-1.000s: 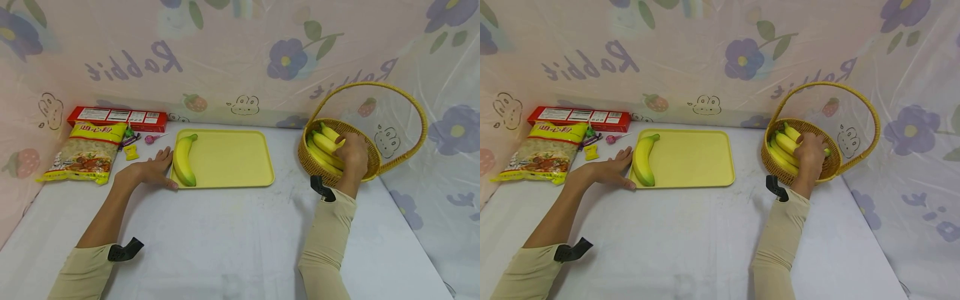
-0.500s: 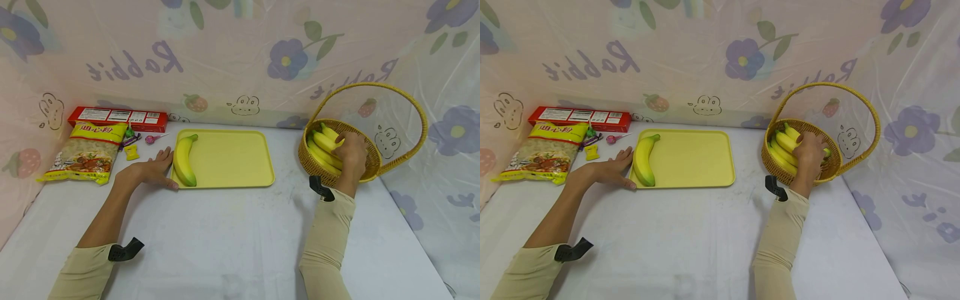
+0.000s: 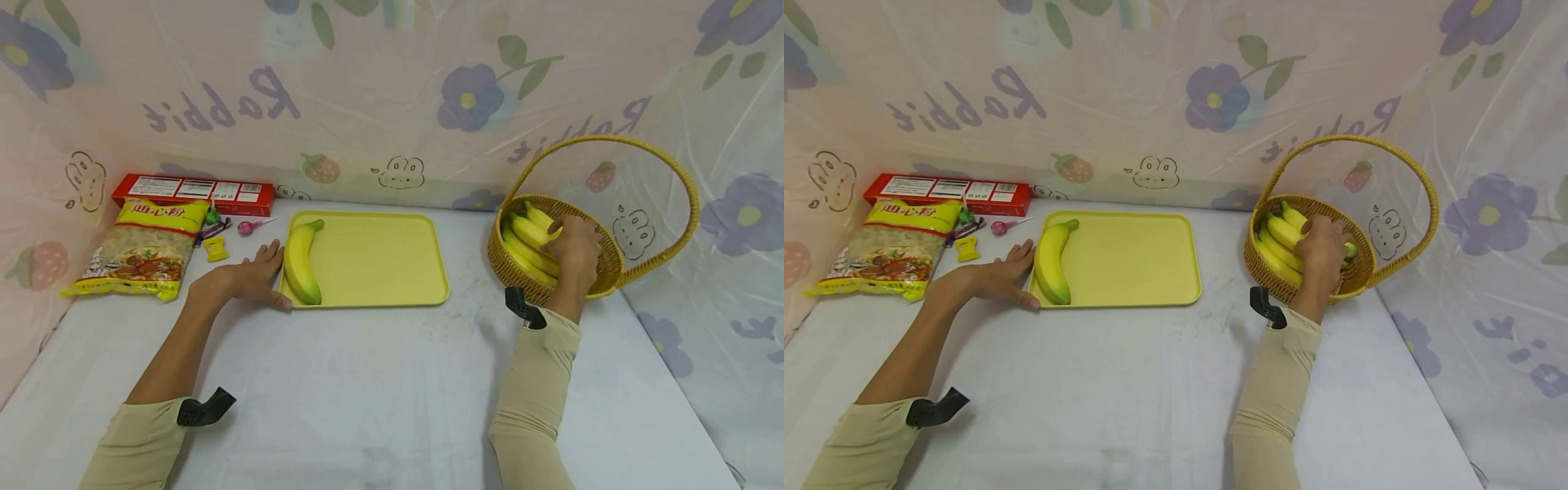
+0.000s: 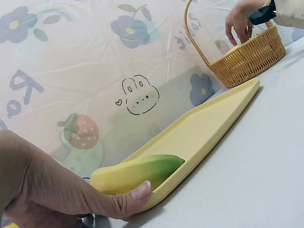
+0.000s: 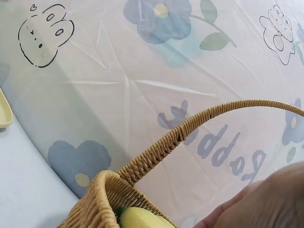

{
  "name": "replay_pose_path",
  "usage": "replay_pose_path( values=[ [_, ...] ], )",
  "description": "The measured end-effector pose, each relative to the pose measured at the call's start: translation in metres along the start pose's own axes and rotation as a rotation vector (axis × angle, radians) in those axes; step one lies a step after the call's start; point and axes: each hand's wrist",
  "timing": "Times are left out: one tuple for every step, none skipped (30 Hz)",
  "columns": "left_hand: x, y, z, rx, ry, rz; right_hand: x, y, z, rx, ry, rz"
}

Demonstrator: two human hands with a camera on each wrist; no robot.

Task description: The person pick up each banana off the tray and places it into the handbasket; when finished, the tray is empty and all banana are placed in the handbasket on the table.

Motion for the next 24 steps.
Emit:
replay_pose_path(
  values=[
    [0.000, 0.000, 0.001, -0.002, 0.000, 0.000, 0.000, 0.000, 0.000, -0.002, 0.002, -0.001],
    [0.000, -0.001, 0.001, -0.002, 0.001, 0.001, 0.000, 0.001, 0.001, -0.005, 0.003, -0.002],
    [0.000, -0.001, 0.001, -0.003, 0.003, 0.002, 0.000, 0.001, 0.001, -0.007, 0.004, -0.004],
    [0.000, 0.000, 0.001, -0.004, 0.003, 0.002, -0.001, 0.002, 0.001, -0.010, 0.004, -0.006],
    [0.000, 0.000, 0.001, -0.004, 0.003, 0.001, -0.001, 0.002, 0.002, -0.013, 0.003, -0.008],
    [0.000, 0.000, 0.001, -0.004, 0.003, 0.001, -0.001, 0.003, 0.002, -0.015, 0.002, -0.009],
    [0.000, -0.001, 0.001, -0.002, 0.002, 0.003, -0.002, 0.004, 0.002, -0.018, 0.003, -0.010],
    [0.000, -0.001, 0.000, 0.000, 0.002, 0.003, -0.002, 0.005, 0.003, -0.018, 0.005, -0.013],
    [0.000, -0.001, 0.000, 0.002, 0.001, 0.004, -0.003, 0.006, 0.003, -0.018, 0.007, -0.015],
    [0.000, -0.002, 0.000, 0.005, 0.000, 0.003, -0.003, 0.007, 0.004, -0.017, 0.008, -0.016],
    [0.000, -0.002, 0.001, 0.007, -0.002, 0.003, -0.004, 0.008, 0.005, -0.015, 0.007, -0.017],
    [0.000, -0.002, 0.001, 0.008, -0.003, 0.004, -0.005, 0.009, 0.006, -0.014, 0.008, -0.019],
    [0.000, -0.002, 0.001, 0.011, -0.003, 0.003, -0.005, 0.010, 0.006, -0.016, 0.010, -0.024],
    [0.000, -0.002, 0.001, 0.014, -0.002, 0.001, -0.006, 0.011, 0.007, -0.016, 0.009, -0.026],
    [0.000, -0.002, 0.001, 0.017, -0.002, 0.000, -0.007, 0.012, 0.008, -0.018, 0.008, -0.028],
    [0.000, -0.002, 0.001, 0.020, -0.002, -0.001, -0.008, 0.013, 0.009, -0.019, 0.003, -0.031],
    [0.000, -0.002, 0.001, 0.022, -0.002, -0.002, -0.008, 0.014, 0.010, -0.020, -0.002, -0.034],
    [0.000, -0.002, 0.001, 0.025, -0.002, -0.004, -0.009, 0.015, 0.011, -0.022, -0.006, -0.037],
    [0.000, -0.001, 0.001, 0.028, -0.001, -0.005, -0.009, 0.016, 0.011, -0.024, -0.010, -0.040],
    [0.000, -0.001, 0.001, 0.027, -0.003, -0.004, -0.010, 0.017, 0.012, -0.025, -0.013, -0.041],
    [0.000, -0.001, 0.001, 0.028, -0.003, -0.004, -0.011, 0.018, 0.013, -0.028, -0.015, -0.041],
    [0.000, -0.001, 0.001, 0.027, -0.003, -0.004, -0.011, 0.019, 0.014, -0.030, -0.015, -0.041],
    [0.000, -0.001, 0.001, 0.026, -0.004, -0.004, -0.012, 0.020, 0.015, -0.035, -0.014, -0.042],
    [0.000, -0.001, 0.001, 0.026, -0.004, -0.003, -0.012, 0.020, 0.016, -0.041, -0.011, -0.043]
  ],
)
Point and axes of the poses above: each hand's wrist, its own y-axis away from the middle knuckle, its own x-axis out of the palm, z = x × y, and after that the axes turned 5 degrees about x, right-handed
